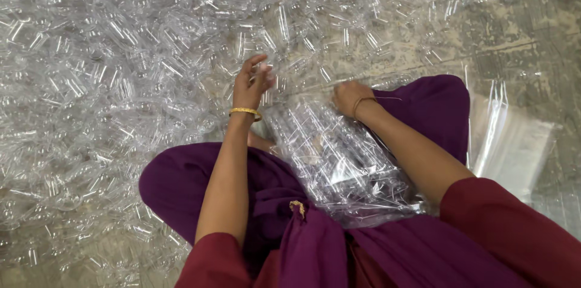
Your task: The person sits on the floor among large piles of clear plastic tubes, gathers tubes into a bundle on their lap, aligns them, and wraps the bundle with clear plastic film, pressing the film around the tubes. They repeatedly pick additional tubes from the floor pile to add to the bundle.
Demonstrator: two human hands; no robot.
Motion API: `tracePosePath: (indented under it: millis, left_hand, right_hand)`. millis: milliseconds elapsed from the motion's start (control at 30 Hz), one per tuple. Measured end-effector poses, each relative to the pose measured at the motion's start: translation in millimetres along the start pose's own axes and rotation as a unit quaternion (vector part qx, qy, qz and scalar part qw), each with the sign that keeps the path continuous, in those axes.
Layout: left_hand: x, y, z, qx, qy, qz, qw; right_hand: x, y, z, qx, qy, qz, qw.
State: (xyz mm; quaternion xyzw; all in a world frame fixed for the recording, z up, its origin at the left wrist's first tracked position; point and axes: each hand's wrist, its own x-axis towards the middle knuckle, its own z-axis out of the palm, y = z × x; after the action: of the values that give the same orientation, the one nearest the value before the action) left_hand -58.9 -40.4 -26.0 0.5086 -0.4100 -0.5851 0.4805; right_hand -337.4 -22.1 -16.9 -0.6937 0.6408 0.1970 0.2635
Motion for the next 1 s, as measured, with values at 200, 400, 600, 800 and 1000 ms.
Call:
tracePosePath:
  millis: [200,400,600,800,1000]
  left_hand:
    - [6.3,-9.2,4.4,0.151,-0.031,0.071,0.985]
    - [4.4,-11.9,4.9,0.23,0.002,0.109,0.967]
    - [-4.4,-7.9,14.5,0.252,-0.052,0.049,0.965]
    - [-11.9,0.2,24.4,0.231,-0.152,0.11,0.955]
    - [-5.8,-9.0,7.1,0.254,-0.115,-0.035,0.96]
  right_hand:
    - [8.3,2.8,-3.0,0.037,0.39,-0.286,0.874]
    - [42.7,19.3,-27.0,0.259,0.374,-0.109,0.883]
    - [54.7,4.7,-51.7,0.546,0.218,-0.104,0.802]
    - [53.0,-48.0,-31.8,0.43,0.183,-0.138,0.873]
    - [51.3,-40.1,-23.8,0.527,0.145,0.049,0.836]
